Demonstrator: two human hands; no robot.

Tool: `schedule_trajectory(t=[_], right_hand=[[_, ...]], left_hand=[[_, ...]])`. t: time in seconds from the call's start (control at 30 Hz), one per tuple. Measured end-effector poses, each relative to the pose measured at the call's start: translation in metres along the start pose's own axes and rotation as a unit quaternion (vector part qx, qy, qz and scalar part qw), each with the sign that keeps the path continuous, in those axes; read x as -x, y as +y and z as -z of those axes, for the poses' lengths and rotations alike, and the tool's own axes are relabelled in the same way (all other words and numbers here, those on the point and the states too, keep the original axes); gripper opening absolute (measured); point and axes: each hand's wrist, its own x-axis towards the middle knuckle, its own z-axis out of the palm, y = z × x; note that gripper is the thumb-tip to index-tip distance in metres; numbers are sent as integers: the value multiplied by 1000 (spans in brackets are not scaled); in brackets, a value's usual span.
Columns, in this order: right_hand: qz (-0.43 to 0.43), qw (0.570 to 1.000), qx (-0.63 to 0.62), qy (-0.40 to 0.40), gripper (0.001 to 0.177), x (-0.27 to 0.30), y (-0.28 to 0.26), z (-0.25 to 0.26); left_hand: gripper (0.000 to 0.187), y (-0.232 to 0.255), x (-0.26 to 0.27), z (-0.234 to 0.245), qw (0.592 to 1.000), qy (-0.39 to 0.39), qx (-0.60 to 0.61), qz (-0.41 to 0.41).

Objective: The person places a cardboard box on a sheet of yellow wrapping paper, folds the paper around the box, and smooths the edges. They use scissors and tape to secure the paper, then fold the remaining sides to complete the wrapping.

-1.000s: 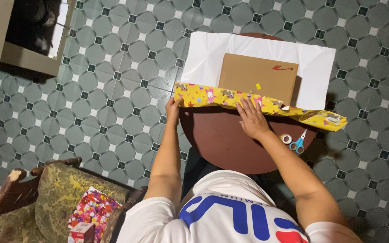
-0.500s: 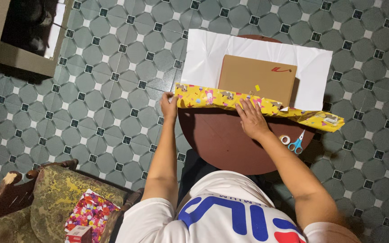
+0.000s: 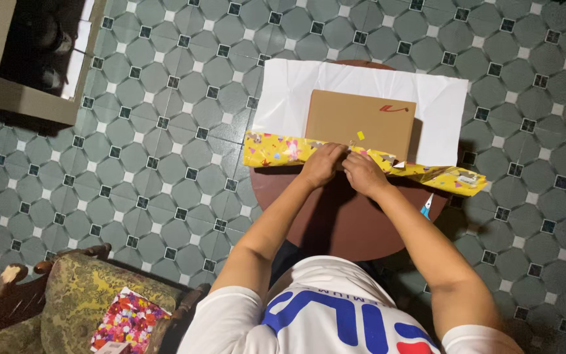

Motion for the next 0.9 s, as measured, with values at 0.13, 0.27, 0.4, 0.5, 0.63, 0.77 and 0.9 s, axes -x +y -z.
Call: schedule_trajectory(t=[0.13,0.27,0.4,0.5,0.63,0.77,0.9], right_hand=[[-68,991,-111,33,21,-11,21,9],[-84,988,-95,92,18,-37,53,24],[-101,984,-45,137,20,-66,98,36],[-129,982,-12,138,22,-88,130,34],[-146,977,18,157,21,-123,162,36],[-286,958,4,19,29,-157,164,59],[-433,892,-61,-117,41,-179,162,82]], left_hand=[[56,-6,-3,-9,995,-5,-98,-17],[44,-9,-5,-15,992,2,-129,-19],[28,-8,-9,-17,991,-5,-132,-7],[26,-9,-13,-16,988,-25,-154,-2],[22,-10,-22,-12,982,-32,-187,-5],[16,-8,-27,-9,980,-63,-191,14],[17,-5,-29,-9,984,-68,-162,34]])
